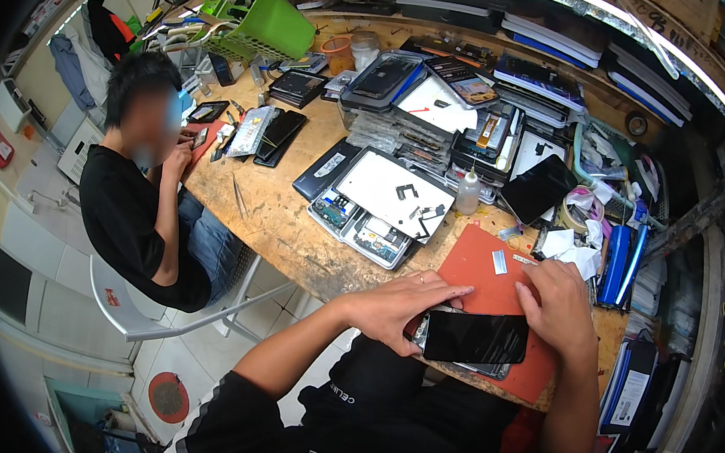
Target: The person works at a cluttered electronics repair bench, using a heat press to separate a smartphone screen, then manually reassembles the device by reconnecting internal components and closing the back cover. The person also handles a second phone, opening its back cover and manipulating internal parts.
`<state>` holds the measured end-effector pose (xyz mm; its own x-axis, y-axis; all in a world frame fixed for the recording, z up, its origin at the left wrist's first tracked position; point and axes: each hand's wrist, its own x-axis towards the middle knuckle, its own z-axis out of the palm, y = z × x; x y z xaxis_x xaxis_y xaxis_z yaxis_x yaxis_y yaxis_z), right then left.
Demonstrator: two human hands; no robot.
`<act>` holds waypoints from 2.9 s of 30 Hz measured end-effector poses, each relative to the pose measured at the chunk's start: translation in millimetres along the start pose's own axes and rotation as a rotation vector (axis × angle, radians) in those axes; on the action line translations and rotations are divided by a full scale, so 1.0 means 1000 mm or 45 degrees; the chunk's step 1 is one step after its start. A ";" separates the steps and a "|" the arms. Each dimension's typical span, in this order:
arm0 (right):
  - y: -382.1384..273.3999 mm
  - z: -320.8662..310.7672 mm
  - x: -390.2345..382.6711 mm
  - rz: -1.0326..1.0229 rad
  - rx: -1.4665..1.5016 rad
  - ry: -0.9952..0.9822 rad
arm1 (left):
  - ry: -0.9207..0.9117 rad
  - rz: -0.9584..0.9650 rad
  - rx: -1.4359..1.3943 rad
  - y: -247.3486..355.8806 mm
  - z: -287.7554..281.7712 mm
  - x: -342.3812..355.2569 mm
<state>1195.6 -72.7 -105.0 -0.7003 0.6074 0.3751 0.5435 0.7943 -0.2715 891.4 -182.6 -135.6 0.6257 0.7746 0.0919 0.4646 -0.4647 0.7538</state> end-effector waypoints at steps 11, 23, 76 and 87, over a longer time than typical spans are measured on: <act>0.000 -0.001 0.000 0.001 0.011 -0.020 | 0.023 0.005 0.045 0.002 0.000 0.001; 0.017 0.016 -0.008 0.054 0.041 -0.095 | 0.012 -0.127 0.079 0.007 -0.001 0.002; 0.013 0.014 -0.009 0.095 -0.030 -0.188 | 0.020 -0.157 0.094 0.003 0.002 0.001; 0.012 0.014 -0.010 0.113 -0.045 -0.172 | 0.042 -0.185 0.045 0.001 0.004 0.000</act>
<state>1202.6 -69.0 -123.9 -0.7031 0.6735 0.2280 0.6203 0.7378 -0.2664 894.5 -185.1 -137.2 0.5295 0.8483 0.0056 0.5706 -0.3610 0.7376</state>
